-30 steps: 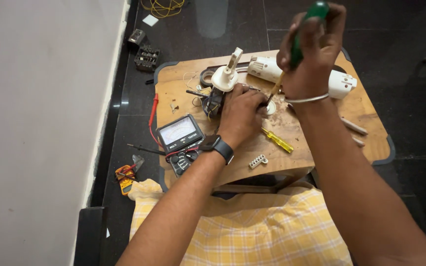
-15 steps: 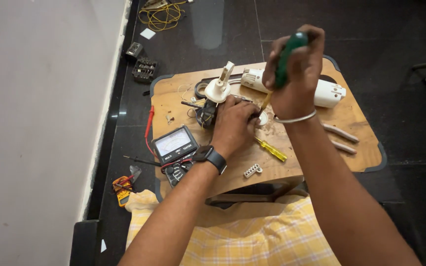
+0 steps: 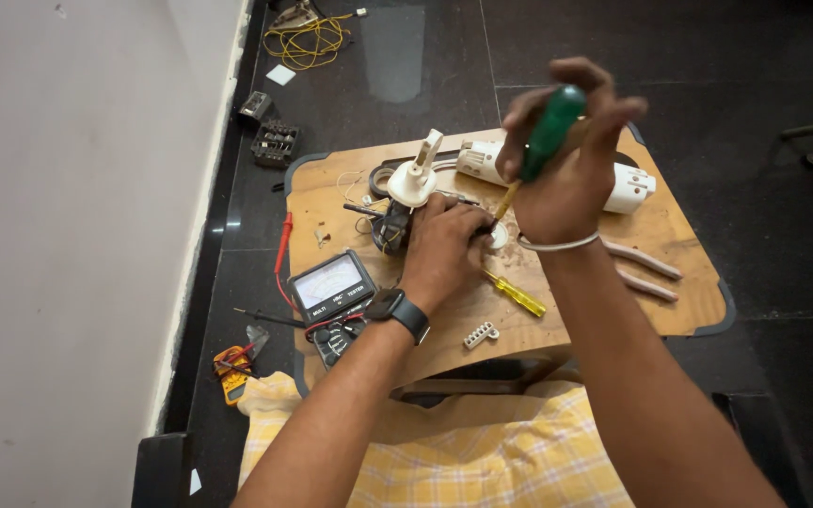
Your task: Disassembling an electric fan motor and housing using manual tools.
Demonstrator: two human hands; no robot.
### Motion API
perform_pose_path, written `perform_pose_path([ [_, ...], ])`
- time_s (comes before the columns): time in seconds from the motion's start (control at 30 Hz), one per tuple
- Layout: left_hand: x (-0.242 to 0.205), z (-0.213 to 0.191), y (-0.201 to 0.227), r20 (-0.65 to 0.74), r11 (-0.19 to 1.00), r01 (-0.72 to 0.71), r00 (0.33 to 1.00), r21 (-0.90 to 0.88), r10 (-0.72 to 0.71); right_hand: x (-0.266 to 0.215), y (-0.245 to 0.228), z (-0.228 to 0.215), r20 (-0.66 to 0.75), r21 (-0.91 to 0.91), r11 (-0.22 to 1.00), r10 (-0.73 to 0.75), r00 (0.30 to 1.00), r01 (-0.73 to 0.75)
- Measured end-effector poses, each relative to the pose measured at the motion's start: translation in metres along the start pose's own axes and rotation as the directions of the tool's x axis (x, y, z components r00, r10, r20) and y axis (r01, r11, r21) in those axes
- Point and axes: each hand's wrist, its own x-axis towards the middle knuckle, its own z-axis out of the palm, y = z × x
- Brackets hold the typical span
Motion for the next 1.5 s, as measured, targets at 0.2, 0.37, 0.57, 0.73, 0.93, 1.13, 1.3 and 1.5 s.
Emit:
perform_pose_path([
  [0.2,0.001,0.003,-0.002,-0.011,1.000,-0.002,1.000,-0.029,0.002,-0.003,0.019,-0.024,0.054,-0.221,0.971,-0.080,0.995,0.090],
  [0.37,0.002,-0.011,0.011,0.043,0.998,0.061,0.997,-0.021,-0.060,0.002,0.006,-0.014,-0.016,-0.181,0.981,0.067,0.998,-0.069],
  [0.57,0.002,-0.005,0.001,0.022,1.000,-0.016,1.000,-0.022,0.016,0.017,0.006,-0.014,-0.125,0.007,0.984,0.175,0.977,-0.175],
  [0.73,0.003,-0.008,0.005,0.024,0.999,0.026,0.999,-0.028,-0.026,0.030,0.006,-0.022,-0.119,0.063,0.964,0.263,0.957,-0.257],
  [0.93,0.004,-0.008,0.009,0.017,0.996,0.083,0.996,-0.028,-0.082,0.043,-0.005,-0.038,-0.183,0.124,0.950,0.305,0.934,-0.286],
  [1.13,0.002,-0.004,0.008,-0.068,0.997,-0.074,0.995,0.008,0.075,0.043,-0.031,-0.065,-0.184,0.009,0.959,0.281,0.942,-0.284],
  [1.3,-0.002,0.004,0.004,-0.125,0.991,-0.101,0.986,0.087,0.111,0.013,-0.023,-0.077,-0.005,-0.566,0.774,0.340,0.940,-0.283],
  [1.5,-0.005,0.004,0.010,-0.127,0.941,-0.255,0.950,0.222,0.287,-0.003,-0.015,-0.058,-0.362,-0.849,0.042,0.681,0.636,-0.527],
])
